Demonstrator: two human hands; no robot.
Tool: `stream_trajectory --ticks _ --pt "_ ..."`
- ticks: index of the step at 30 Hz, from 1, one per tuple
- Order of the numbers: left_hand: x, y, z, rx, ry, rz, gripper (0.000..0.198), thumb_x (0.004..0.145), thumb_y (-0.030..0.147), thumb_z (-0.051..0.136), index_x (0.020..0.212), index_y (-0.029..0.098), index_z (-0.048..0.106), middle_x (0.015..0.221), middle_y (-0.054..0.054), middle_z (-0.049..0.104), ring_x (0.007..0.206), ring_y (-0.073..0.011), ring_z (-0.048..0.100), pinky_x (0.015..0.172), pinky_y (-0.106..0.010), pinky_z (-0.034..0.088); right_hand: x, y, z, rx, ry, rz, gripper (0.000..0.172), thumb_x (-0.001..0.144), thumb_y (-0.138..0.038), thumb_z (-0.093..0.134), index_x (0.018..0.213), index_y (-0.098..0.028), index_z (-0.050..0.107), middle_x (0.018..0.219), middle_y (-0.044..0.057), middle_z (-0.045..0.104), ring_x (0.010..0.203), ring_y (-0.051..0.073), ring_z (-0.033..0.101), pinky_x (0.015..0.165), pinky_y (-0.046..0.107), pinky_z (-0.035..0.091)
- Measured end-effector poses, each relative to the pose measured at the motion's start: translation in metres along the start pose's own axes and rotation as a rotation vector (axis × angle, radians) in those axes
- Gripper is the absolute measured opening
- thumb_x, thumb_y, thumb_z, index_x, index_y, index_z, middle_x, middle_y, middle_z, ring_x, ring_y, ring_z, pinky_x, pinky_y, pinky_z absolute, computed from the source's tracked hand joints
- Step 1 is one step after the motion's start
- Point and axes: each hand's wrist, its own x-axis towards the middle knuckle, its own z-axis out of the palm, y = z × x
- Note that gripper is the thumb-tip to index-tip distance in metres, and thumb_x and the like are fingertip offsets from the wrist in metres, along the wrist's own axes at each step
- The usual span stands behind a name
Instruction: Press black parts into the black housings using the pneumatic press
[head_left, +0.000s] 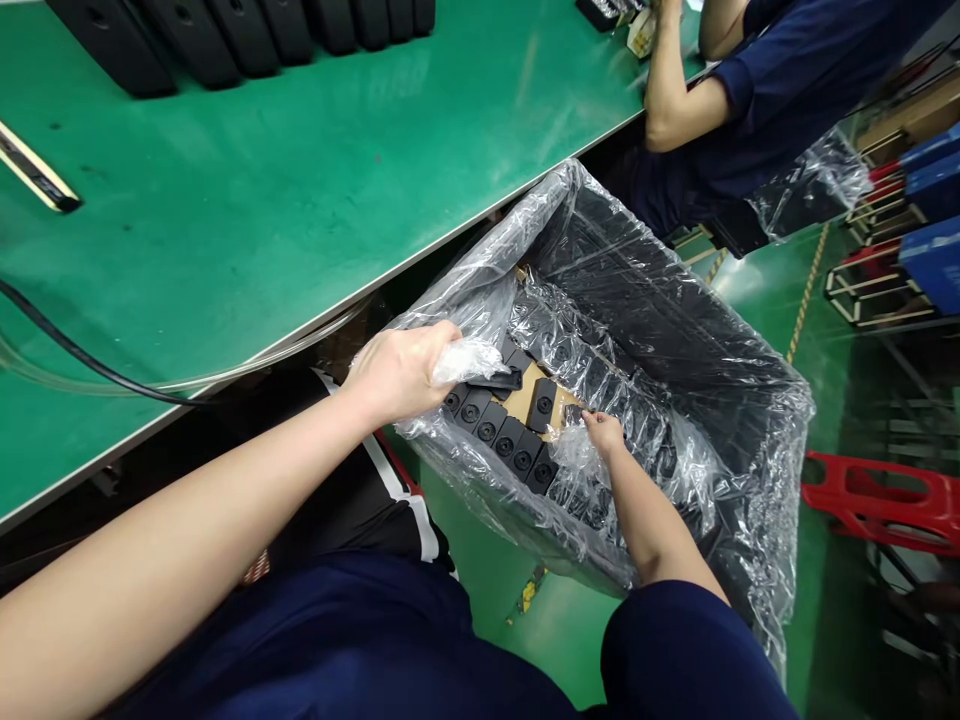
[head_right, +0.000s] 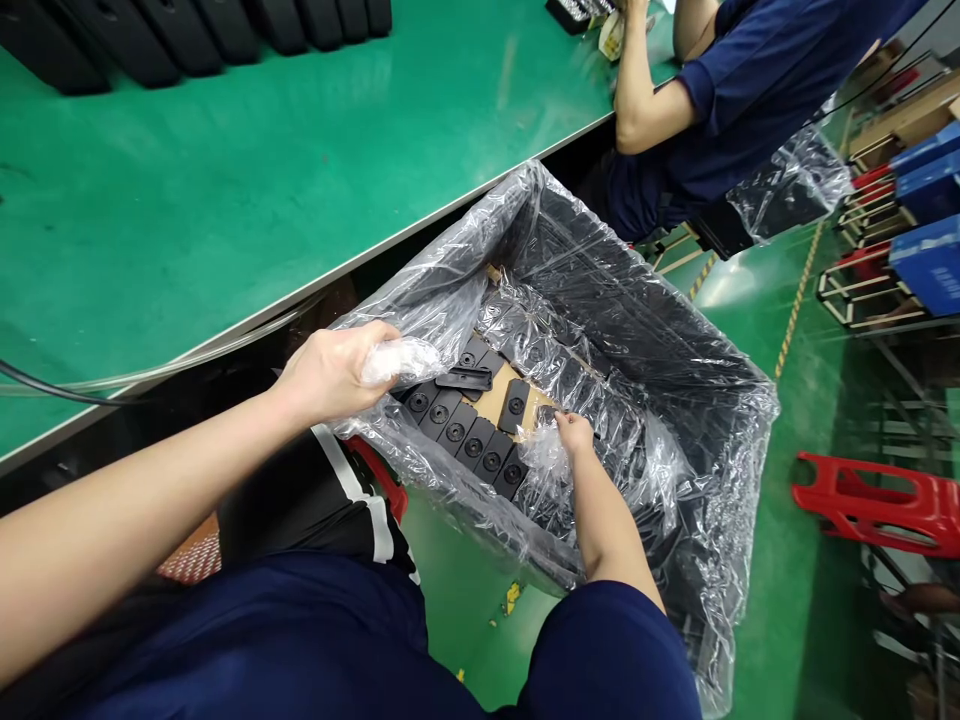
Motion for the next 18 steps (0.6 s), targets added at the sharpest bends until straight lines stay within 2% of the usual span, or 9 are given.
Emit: stream_trajectory --ticks 7,12,18 --pt "0.001 0.000 0.000 -0.005 0.005 0.018 0.030 0.079 0.034 0.053 0.106 0.024 0.058 0.087 -0.001 0.072 0.077 -0.0205 0.070 0.065 -0.028 0.048 0.005 -0.012 -0.008 -0.145 0.017 0.089 0.035 0.096 -0.047 0.052 0.090 -0.015 0.063 0.089 0.003 0.065 0.082 0.015 0.062 0.081 0.035 0.052" --pt "0.000 -0.001 0.001 -0.009 0.015 0.028 0.032 0.079 0.035 0.053 0.108 0.023 0.059 0.089 -0.002 0.072 0.078 -0.0211 0.070 0.066 -0.028 0.049 0.009 -0.022 -0.002 -0.203 -0.049 0.097 0.040 0.091 -0.054 0.057 0.085 -0.015 0.063 0.088 0.004 0.066 0.084 0.016 0.063 0.084 0.037 0.050" --pt "0.001 0.001 -0.002 -0.013 -0.004 0.013 0.032 0.078 0.034 0.054 0.108 0.024 0.059 0.088 -0.001 0.072 0.077 -0.0205 0.069 0.065 -0.028 0.048 0.020 -0.028 -0.010 -0.224 -0.124 0.160 0.037 0.092 -0.050 0.058 0.098 -0.014 0.063 0.099 0.006 0.065 0.090 0.018 0.063 0.085 0.039 0.052"
